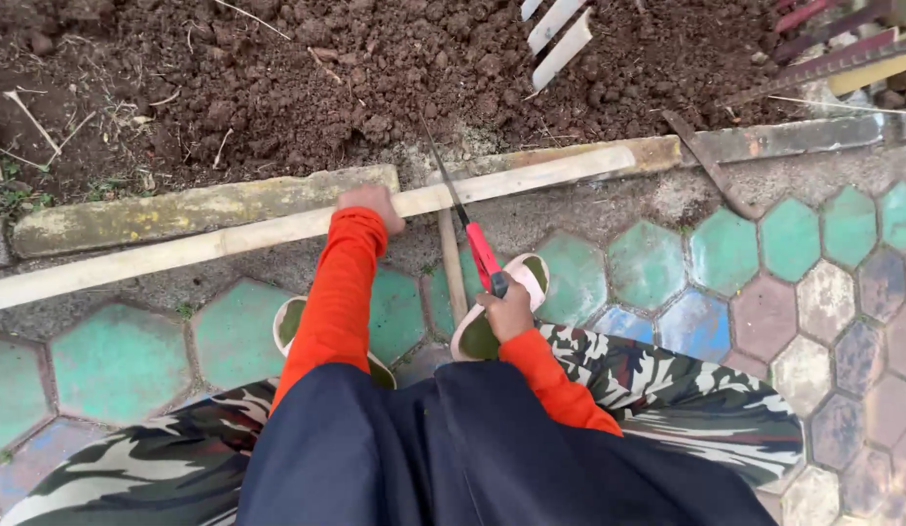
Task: Sawing a long bamboo pole into smaller sections for garden construction.
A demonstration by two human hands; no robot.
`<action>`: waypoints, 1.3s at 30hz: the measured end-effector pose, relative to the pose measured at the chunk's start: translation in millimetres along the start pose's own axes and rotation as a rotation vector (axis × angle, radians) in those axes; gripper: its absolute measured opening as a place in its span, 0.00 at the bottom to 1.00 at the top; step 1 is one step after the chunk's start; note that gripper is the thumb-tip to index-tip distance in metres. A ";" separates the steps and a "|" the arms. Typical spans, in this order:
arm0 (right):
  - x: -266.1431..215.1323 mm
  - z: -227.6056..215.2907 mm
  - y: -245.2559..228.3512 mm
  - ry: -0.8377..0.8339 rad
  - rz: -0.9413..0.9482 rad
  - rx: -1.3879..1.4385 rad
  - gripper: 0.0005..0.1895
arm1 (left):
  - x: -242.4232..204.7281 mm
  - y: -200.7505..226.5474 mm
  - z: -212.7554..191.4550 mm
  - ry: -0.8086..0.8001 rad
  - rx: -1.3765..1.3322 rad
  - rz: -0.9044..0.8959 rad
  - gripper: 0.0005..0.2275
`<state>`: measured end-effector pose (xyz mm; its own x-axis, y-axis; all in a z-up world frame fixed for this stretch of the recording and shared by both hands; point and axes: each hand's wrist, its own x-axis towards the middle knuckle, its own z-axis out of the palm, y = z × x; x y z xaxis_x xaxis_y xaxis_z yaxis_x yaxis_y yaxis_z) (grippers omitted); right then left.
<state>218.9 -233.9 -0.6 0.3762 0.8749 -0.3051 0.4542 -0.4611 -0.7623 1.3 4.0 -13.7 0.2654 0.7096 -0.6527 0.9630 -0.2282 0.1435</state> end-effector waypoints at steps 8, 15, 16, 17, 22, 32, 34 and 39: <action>-47.1 -34.2 -29.6 -0.135 0.183 0.132 0.11 | -0.3 -1.3 1.7 0.060 -0.062 -0.032 0.19; -56.5 -39.3 -18.5 -0.108 0.084 0.150 0.11 | -5.5 0.3 -3.4 -0.042 0.011 -0.040 0.18; -58.4 -46.4 -24.8 -0.114 0.071 0.147 0.11 | -8.4 1.3 0.3 -0.032 0.004 -0.049 0.18; -59.5 -53.1 -31.4 -0.142 0.135 0.111 0.11 | -10.2 2.0 3.3 0.053 0.034 -0.030 0.20; -57.6 -53.2 9.7 -0.113 -0.088 -0.166 0.15 | -17.7 4.2 -4.6 -0.004 0.053 -0.041 0.19; -34.6 -31.3 -16.7 -0.101 0.092 0.063 0.14 | -3.9 -0.4 7.0 0.062 0.039 -0.025 0.20; -59.9 -46.0 -27.8 -0.156 0.283 0.227 0.23 | -7.4 0.0 21.6 0.063 0.033 0.002 0.17; -24.0 -34.7 -39.1 -0.130 0.265 0.218 0.10 | -12.5 2.7 6.0 0.064 -0.014 -0.016 0.17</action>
<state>220.2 -242.0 56.3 0.3458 0.7473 -0.5674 0.1665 -0.6440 -0.7467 0.4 -9.5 -9.6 0.2521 0.7546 -0.6058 0.9676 -0.2072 0.1444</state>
